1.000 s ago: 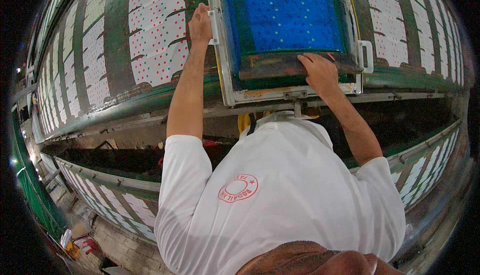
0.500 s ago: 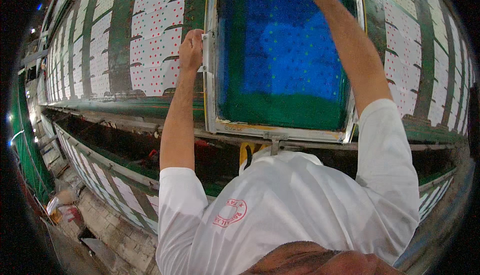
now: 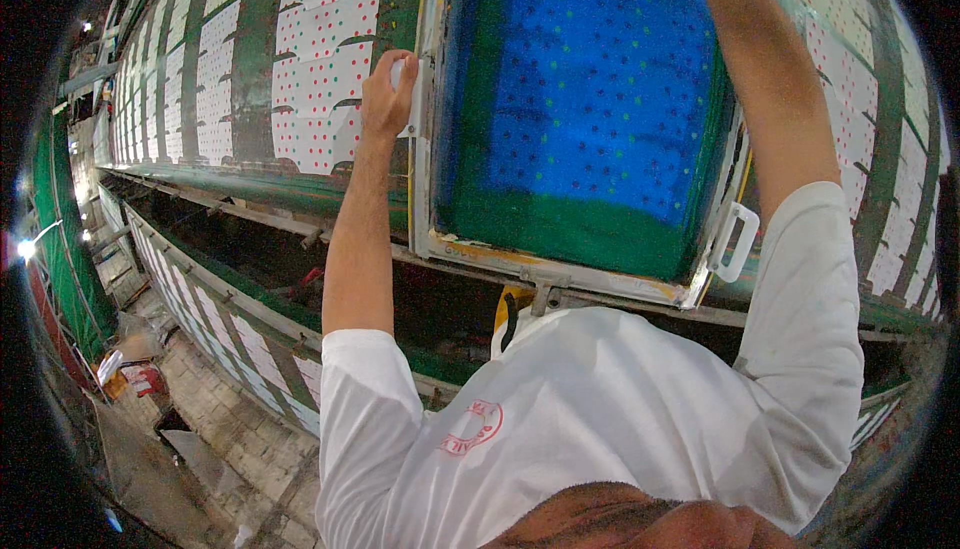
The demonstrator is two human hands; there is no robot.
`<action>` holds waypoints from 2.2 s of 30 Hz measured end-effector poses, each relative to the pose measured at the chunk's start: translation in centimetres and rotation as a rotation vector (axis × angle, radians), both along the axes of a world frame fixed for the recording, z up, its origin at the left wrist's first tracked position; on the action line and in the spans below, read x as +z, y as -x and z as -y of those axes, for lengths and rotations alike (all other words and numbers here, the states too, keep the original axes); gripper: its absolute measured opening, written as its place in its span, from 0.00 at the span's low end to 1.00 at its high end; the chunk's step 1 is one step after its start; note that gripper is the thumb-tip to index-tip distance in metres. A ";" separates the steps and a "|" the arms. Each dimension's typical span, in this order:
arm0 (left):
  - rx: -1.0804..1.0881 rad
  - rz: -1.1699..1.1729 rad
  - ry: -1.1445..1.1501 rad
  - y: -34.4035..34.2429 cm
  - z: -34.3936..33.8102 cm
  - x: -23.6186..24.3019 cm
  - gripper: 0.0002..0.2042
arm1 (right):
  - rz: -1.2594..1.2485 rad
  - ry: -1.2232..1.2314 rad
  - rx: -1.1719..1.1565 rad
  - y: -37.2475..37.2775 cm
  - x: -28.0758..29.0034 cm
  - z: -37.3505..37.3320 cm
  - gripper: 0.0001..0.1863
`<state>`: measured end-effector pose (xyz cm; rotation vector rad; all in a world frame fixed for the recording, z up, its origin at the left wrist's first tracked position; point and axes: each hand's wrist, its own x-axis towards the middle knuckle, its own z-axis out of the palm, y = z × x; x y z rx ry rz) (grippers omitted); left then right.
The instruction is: The person uses a squeegee to pull blue ink across a screen-printing frame, repeatedly applying ink to a series of white paper sheets arranged on a green work surface. The person moves the frame between sheets and repositions the squeegee for each pass.
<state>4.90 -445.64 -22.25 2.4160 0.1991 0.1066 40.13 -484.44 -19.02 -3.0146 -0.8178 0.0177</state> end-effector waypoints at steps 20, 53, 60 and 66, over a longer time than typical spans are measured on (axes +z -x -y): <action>-0.026 -0.012 -0.023 -1.2 -1.5 -3.2 0.40 | -0.207 -0.116 -0.030 47.6 2.5 -2.5 0.07; 0.009 -0.027 -0.366 -1.6 -1.4 -2.5 0.35 | -0.169 -0.590 -0.284 59.4 2.7 14.2 0.34; 0.018 -0.022 -0.338 -1.0 -1.0 -1.6 0.32 | -0.566 -1.348 -1.015 55.0 -1.8 20.6 0.33; 0.024 -0.060 -0.265 -1.3 -2.1 -2.7 0.35 | -0.542 -1.314 -0.921 54.4 -1.1 18.8 0.37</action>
